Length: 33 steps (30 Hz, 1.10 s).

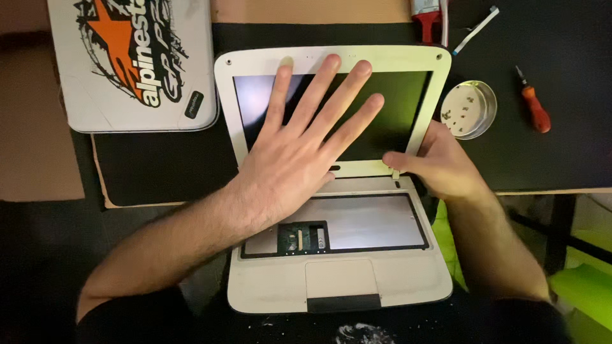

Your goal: The person connects a ribbon cable to a laptop screen and secures the screen to the laptop body using a screwdriver. They then attach the white laptop bezel to the screen assembly.

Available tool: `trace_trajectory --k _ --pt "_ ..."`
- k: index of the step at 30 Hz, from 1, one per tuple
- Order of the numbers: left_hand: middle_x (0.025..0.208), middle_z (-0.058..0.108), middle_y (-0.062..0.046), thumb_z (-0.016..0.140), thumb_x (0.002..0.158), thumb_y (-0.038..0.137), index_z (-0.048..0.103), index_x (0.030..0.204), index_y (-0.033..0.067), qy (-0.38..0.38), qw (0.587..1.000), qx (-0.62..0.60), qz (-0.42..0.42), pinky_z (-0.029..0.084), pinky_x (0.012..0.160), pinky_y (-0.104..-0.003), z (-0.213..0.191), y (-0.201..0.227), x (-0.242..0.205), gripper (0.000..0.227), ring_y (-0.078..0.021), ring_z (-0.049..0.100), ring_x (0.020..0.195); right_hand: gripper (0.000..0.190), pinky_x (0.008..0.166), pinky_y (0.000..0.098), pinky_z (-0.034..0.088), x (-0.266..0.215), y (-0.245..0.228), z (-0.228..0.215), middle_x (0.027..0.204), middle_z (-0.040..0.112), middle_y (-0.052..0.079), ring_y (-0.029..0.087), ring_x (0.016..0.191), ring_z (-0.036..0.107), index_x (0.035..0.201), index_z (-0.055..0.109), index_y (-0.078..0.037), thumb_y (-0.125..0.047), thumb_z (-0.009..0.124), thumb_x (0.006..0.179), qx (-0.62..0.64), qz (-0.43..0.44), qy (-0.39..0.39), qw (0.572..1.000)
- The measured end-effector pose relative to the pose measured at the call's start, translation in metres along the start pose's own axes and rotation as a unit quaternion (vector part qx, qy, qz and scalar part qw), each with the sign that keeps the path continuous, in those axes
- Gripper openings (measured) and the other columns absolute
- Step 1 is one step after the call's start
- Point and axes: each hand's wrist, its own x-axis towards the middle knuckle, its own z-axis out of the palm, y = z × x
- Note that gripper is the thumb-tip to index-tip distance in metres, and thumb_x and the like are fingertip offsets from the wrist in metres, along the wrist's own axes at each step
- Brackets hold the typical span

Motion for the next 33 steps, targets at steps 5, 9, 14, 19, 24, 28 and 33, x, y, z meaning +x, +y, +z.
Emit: trace_trajectory --k 5,9,14,19,24,28,33 --pt "0.204 0.012 -0.02 0.115 0.079 0.064 0.03 0.203 0.0172 -0.008 1.0 0.003 -0.01 0.02 0.147 -0.085 0.003 0.001 0.004 0.157 -0.0489 0.018 0.189 0.115 0.135 0.0609 0.054 0.02 0.0 -0.008 0.186 0.059 0.022 0.041 0.168 0.062 0.187 0.039 -0.005 -0.024 0.092 0.087 0.174 0.065 -0.103 0.977" --pt "0.204 0.011 -0.021 0.117 0.077 0.06 0.023 0.203 0.0174 -0.032 0.999 -0.004 -0.036 0.018 0.148 -0.083 -0.004 0.003 0.008 0.163 -0.0503 0.017 0.189 0.087 0.117 0.0635 0.068 0.031 0.052 -0.046 0.166 0.076 0.025 0.043 0.142 0.079 0.178 0.056 -0.002 -0.011 0.087 0.098 0.196 0.109 -0.139 0.964" --pt "0.204 0.014 -0.017 0.12 0.08 0.029 0.025 0.203 0.0231 -0.019 0.999 0.001 -0.033 0.021 0.147 -0.083 -0.002 0.01 0.01 0.156 -0.0468 0.021 0.19 0.1 0.131 0.0562 0.057 0.028 0.034 -0.026 0.183 0.064 0.014 0.031 0.16 0.065 0.184 0.05 -0.007 -0.005 0.083 0.09 0.171 0.112 -0.081 0.976" --pt "0.205 0.007 -0.017 0.117 0.08 0.06 0.017 0.203 0.0214 -0.043 0.997 -0.045 -0.037 0.009 0.145 -0.088 -0.001 -0.003 0.003 0.163 -0.0484 0.01 0.19 0.091 0.139 0.0555 0.054 0.025 0.034 -0.019 0.181 0.066 0.018 0.034 0.164 0.066 0.179 0.054 -0.002 -0.002 0.083 0.093 0.152 0.053 -0.078 0.984" --pt "0.206 0.016 -0.033 0.109 0.109 0.09 0.025 0.2 0.0208 0.187 0.949 -0.147 -0.207 0.013 0.162 -0.09 0.056 -0.038 -0.069 0.141 -0.0623 0.01 0.196 0.071 0.129 0.0494 0.058 0.001 0.046 -0.016 0.168 0.073 0.02 0.034 0.15 0.073 0.172 0.057 0.004 -0.012 0.077 0.106 0.178 -0.114 -0.052 0.976" --pt "0.186 0.052 -0.03 0.091 0.115 0.006 0.039 0.184 -0.007 0.295 0.82 -0.405 -0.275 0.049 0.154 -0.053 0.063 -0.025 -0.101 0.087 -0.0442 0.056 0.178 0.045 0.118 0.0396 0.067 -0.025 0.056 -0.018 0.154 0.079 0.019 0.028 0.141 0.078 0.163 0.063 0.004 0.006 0.06 0.118 0.134 -0.047 0.046 0.989" --pt "0.139 0.085 -0.023 0.073 0.117 -0.007 0.07 0.163 -0.0103 0.238 0.691 -0.617 -0.292 0.074 0.106 -0.048 0.099 -0.039 -0.116 0.047 -0.0289 0.083 0.124 0.032 0.1 0.0431 0.067 -0.023 0.094 -0.022 0.111 0.081 0.014 0.018 0.102 0.071 0.155 0.075 0.006 -0.002 0.067 0.125 0.001 -0.129 0.144 0.981"
